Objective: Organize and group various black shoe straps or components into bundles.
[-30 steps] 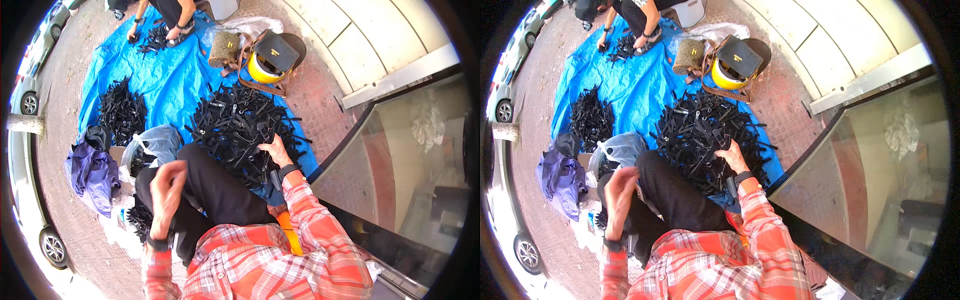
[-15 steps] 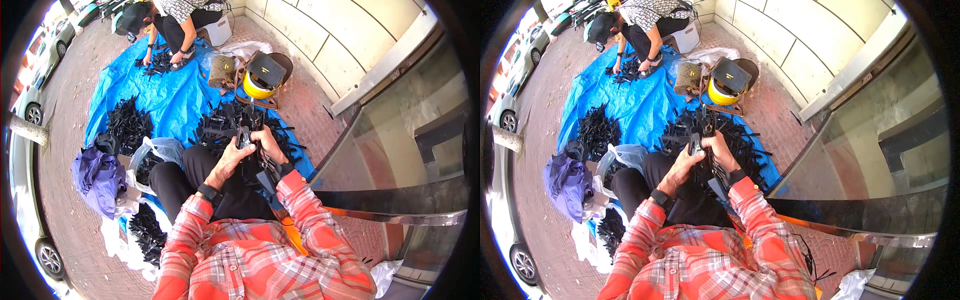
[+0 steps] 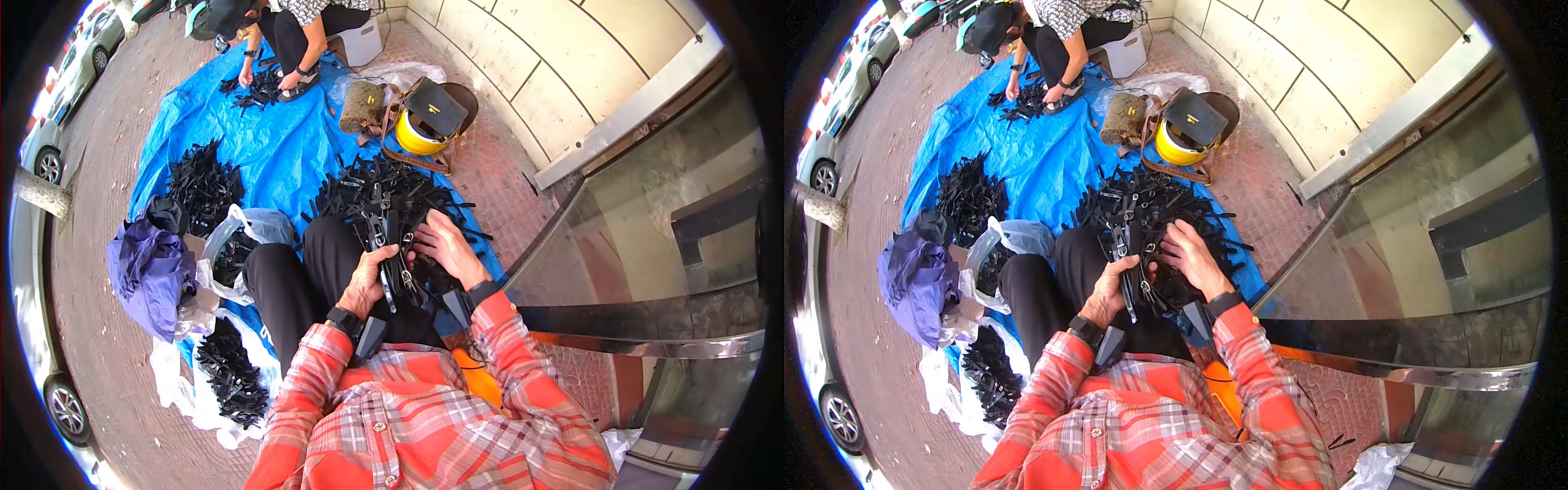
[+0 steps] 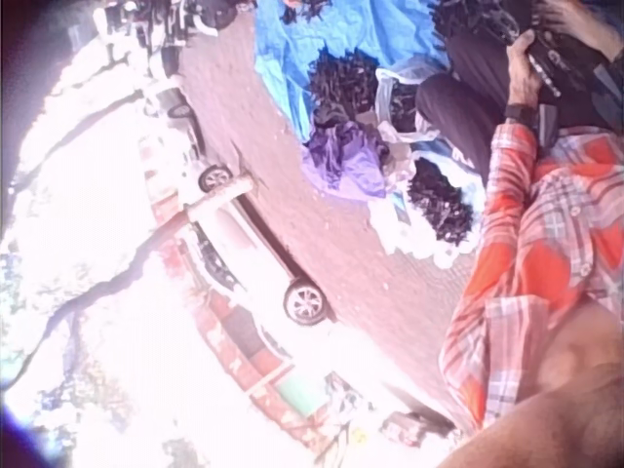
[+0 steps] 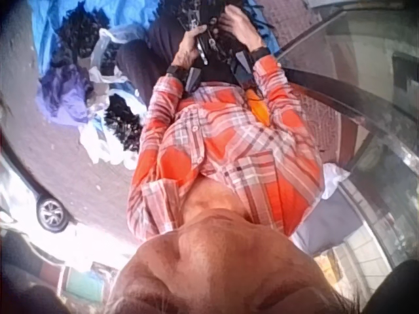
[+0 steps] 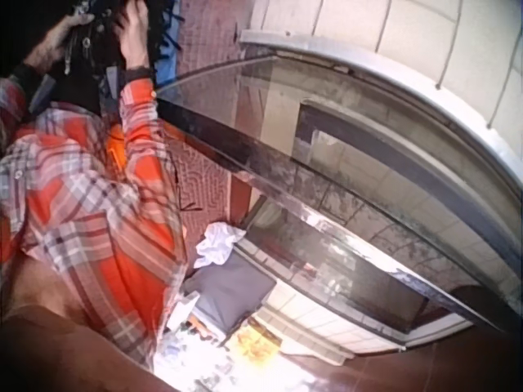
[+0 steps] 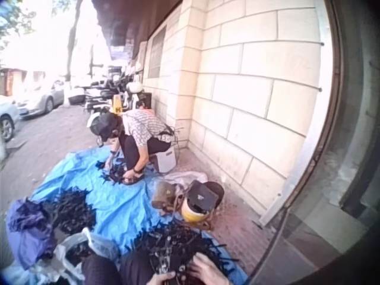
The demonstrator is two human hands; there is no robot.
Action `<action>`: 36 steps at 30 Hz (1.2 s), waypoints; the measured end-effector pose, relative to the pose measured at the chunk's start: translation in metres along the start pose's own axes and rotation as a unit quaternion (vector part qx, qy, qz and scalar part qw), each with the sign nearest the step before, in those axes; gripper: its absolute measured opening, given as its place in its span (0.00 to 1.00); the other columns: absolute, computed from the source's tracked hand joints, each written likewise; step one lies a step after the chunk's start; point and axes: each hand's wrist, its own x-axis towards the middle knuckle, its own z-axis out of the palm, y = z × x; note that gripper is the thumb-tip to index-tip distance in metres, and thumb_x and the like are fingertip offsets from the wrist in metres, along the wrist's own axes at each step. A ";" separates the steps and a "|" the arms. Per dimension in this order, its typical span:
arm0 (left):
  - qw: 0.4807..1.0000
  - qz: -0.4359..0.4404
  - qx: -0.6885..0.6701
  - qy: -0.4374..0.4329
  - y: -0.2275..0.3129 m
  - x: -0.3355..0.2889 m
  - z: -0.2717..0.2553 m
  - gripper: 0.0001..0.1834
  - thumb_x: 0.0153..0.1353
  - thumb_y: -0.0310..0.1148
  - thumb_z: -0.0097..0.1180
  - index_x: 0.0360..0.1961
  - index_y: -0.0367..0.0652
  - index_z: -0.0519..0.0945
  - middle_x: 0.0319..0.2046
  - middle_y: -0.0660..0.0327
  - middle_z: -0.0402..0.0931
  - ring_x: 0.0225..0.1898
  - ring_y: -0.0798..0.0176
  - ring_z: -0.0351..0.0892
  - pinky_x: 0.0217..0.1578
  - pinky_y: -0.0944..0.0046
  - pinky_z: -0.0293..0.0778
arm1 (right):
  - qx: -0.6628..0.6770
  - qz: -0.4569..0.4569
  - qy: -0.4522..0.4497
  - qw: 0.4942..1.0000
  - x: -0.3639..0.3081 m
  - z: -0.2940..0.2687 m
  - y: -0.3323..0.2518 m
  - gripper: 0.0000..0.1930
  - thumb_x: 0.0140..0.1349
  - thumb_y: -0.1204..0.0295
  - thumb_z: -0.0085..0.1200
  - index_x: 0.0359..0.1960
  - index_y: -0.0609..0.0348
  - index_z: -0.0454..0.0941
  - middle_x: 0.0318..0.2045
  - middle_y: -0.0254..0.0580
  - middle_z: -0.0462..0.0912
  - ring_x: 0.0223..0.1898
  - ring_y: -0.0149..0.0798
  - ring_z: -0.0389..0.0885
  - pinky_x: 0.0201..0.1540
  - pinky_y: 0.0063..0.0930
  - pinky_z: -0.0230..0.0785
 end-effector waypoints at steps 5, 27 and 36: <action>0.999 0.033 0.018 0.040 0.000 -0.001 -0.007 0.09 0.53 0.27 0.59 0.34 0.34 0.77 0.27 0.54 0.78 0.27 0.59 0.81 0.30 0.59 0.81 | -0.479 -0.352 -0.068 0.801 -0.044 0.011 0.000 0.25 0.47 0.83 0.55 0.50 0.56 0.76 0.54 0.44 0.72 0.57 0.43 0.68 0.59 0.36 0.62; 0.991 0.050 0.094 -0.082 -0.002 -0.011 -0.017 0.13 0.54 0.29 0.60 0.39 0.37 0.76 0.28 0.58 0.78 0.29 0.62 0.79 0.32 0.63 0.79 | -0.161 -0.087 0.070 0.981 -0.059 0.051 0.014 0.12 0.58 0.62 0.58 0.31 0.59 0.75 0.17 0.27 0.70 0.16 0.21 0.64 0.16 0.17 0.55; 0.994 0.044 0.070 -0.066 0.001 -0.013 -0.015 0.12 0.51 0.26 0.62 0.36 0.35 0.76 0.28 0.58 0.78 0.29 0.63 0.80 0.33 0.64 0.78 | 0.009 -0.116 0.118 0.986 -0.031 0.038 0.013 0.09 0.65 0.66 0.48 0.40 0.57 0.69 0.31 0.41 0.78 0.31 0.35 0.78 0.34 0.33 0.74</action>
